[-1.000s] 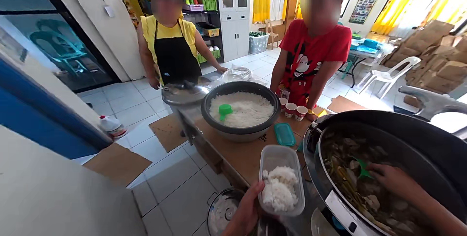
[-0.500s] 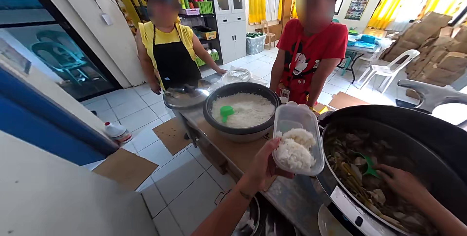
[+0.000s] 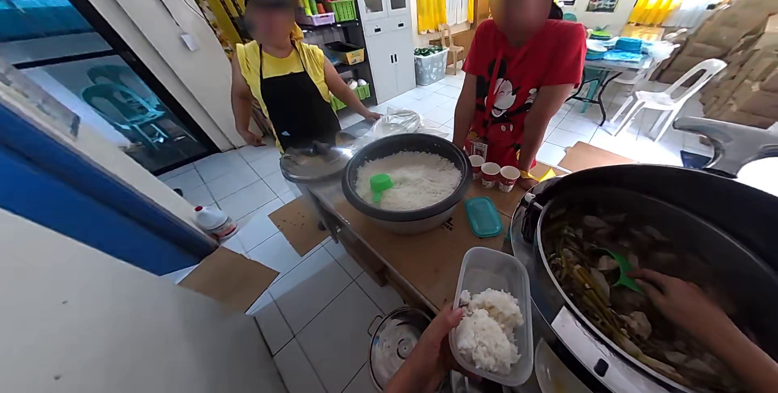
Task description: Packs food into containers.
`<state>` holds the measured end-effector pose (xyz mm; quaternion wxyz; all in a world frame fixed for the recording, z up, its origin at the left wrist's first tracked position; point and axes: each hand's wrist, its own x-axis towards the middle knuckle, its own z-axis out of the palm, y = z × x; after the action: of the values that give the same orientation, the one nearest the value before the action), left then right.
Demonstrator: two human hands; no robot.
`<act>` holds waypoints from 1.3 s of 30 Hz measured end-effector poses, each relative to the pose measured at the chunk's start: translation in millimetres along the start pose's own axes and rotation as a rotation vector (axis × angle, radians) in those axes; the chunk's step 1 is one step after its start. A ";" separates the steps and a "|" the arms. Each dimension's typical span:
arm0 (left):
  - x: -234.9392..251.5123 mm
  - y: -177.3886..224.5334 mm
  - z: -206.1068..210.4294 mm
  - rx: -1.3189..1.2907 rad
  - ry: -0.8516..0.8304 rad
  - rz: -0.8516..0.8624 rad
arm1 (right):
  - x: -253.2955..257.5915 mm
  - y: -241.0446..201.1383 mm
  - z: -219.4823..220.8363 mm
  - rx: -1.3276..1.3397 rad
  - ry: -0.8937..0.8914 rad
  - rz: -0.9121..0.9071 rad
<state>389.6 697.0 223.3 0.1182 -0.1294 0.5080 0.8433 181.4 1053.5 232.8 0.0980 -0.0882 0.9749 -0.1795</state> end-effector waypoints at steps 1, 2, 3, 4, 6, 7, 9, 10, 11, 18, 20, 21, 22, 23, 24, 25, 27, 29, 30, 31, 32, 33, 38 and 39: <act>-1.2 -3.7 -2.1 -0.019 0.012 -0.001 | 0.1 -0.1 -0.4 -0.005 -0.001 0.000; -2.5 -6.7 -3.9 -0.034 0.022 -0.001 | -0.1 -0.9 -1.1 -0.010 -0.001 -0.001; -3.6 -9.4 -5.8 -0.044 0.028 0.002 | -0.3 -1.9 -1.7 -0.014 -0.002 -0.001; -4.5 -11.7 -7.4 -0.049 0.033 0.006 | -0.2 -2.3 -1.8 -0.016 -0.001 0.000; -6.8 -14.9 -9.7 -0.052 0.041 0.016 | 1.1 -1.3 -1.5 -0.019 0.009 -0.008; -7.9 -16.3 -10.9 -0.059 0.042 0.021 | 1.7 -1.2 -1.8 -0.022 0.010 -0.009; -10.2 -19.3 -12.7 -0.075 0.044 0.030 | 2.7 -1.7 -3.0 -0.036 0.001 -0.003; -11.4 -20.5 -13.5 -0.078 0.045 0.028 | 3.3 -2.3 -3.9 -0.040 -0.007 0.002; -12.4 -21.7 -14.6 -0.081 0.048 0.026 | 3.7 -2.9 -4.5 -0.039 -0.010 0.005; -18.3 -19.3 -19.4 -0.035 0.034 0.019 | 6.7 0.3 -3.6 -0.020 0.015 0.014; -19.3 -18.1 -20.3 -0.040 0.028 0.023 | 6.8 -0.4 -3.0 -0.019 0.015 0.021; -19.5 -18.0 -20.9 -0.044 0.025 0.025 | 6.6 -1.1 -2.6 -0.018 0.017 0.025; -19.9 -17.5 -21.4 -0.048 0.022 0.025 | 6.3 -1.6 -2.2 -0.020 0.018 0.028; -20.8 -16.8 -21.7 -0.049 0.020 0.026 | 5.9 -2.3 -1.7 -0.020 0.020 0.029; -21.7 -16.2 -22.1 -0.044 0.017 0.027 | 5.8 -2.5 -1.2 -0.021 0.020 0.030; -22.2 -16.0 -22.9 -0.037 0.013 0.031 | 5.6 -2.7 -0.9 -0.022 0.021 0.030; -23.6 -15.9 -24.3 -0.020 0.011 0.042 | 4.4 -3.5 -0.4 -0.018 0.021 0.020; -24.6 -16.0 -26.8 -0.011 0.004 0.043 | 4.9 -2.6 0.3 -0.025 0.018 0.018; -25.4 -15.9 -28.4 -0.014 0.001 0.043 | 5.2 -2.9 0.5 -0.033 0.019 0.021; -25.9 -16.3 -30.4 -0.024 0.000 0.044 | 4.8 -4.5 0.4 -0.046 0.017 0.024; -26.4 -16.8 -32.4 -0.035 -0.003 0.044 | 4.1 -7.4 -0.2 -0.070 0.012 0.028; -27.0 -17.2 -34.3 -0.039 -0.007 0.045 | 4.1 -10.9 -0.7 -0.109 0.002 0.037; -30.8 -25.1 -42.2 -0.064 -0.005 0.062 | 6.7 -36.6 -3.4 -0.333 -0.083 0.072; -31.6 -26.5 -42.3 -0.068 0.002 0.063 | 7.4 -42.4 -5.7 -0.353 -0.092 0.078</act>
<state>432.2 669.4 193.0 0.0867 -0.1181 0.4832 0.8632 178.8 1014.9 252.4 0.1325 -0.0742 0.9884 0.0025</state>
